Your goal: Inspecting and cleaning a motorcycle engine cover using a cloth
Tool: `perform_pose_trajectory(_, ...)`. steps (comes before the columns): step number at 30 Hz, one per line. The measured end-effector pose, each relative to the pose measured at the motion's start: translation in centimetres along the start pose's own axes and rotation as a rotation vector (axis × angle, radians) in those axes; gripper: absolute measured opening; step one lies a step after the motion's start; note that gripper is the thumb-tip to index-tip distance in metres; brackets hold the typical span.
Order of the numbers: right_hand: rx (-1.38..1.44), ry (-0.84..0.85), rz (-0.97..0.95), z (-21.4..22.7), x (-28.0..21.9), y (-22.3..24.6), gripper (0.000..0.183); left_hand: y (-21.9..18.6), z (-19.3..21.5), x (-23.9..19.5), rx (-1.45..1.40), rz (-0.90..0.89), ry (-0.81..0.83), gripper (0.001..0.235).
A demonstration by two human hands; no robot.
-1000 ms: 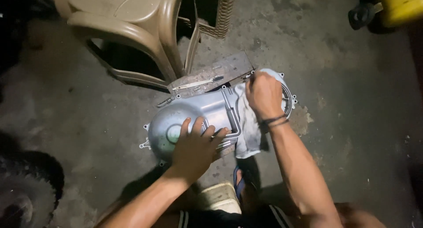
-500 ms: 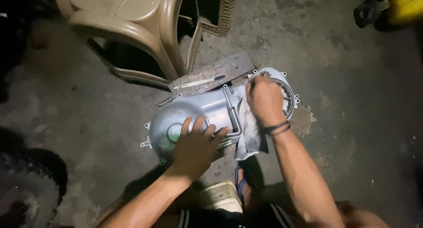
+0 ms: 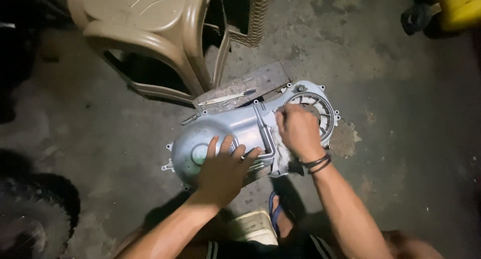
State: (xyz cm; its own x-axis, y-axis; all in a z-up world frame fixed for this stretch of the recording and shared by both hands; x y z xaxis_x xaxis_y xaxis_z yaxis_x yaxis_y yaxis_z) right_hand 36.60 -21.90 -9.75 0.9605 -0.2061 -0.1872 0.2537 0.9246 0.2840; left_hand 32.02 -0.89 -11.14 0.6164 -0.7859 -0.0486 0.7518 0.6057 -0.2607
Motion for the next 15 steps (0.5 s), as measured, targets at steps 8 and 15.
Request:
perform_pose_trajectory(8,-0.157,-0.143,0.074,0.3,3.1,-0.4,0.025,-0.1,0.5,0.4,-0.009,0.019,0.105,0.064)
perform_pose_trajectory(15,-0.080,-0.007,0.004,0.3,4.2,-0.9,0.026,-0.3,0.8,0.1,0.001,0.001,-0.047,0.058)
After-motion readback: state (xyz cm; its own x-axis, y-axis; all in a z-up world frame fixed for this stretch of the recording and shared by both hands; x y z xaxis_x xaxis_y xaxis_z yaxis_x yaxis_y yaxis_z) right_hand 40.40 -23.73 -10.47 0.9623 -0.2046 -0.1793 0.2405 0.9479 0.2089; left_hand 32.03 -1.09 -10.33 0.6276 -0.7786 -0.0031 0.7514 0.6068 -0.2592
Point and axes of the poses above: each hand's wrist, its own x-axis towards the middle knuckle, its own z-axis out of the back of the hand, y = z × x, the point moved 5 cm from there along x, towards the middle knuckle, and after that the axes turned 3 degrees about y, right-handed, at the moved point
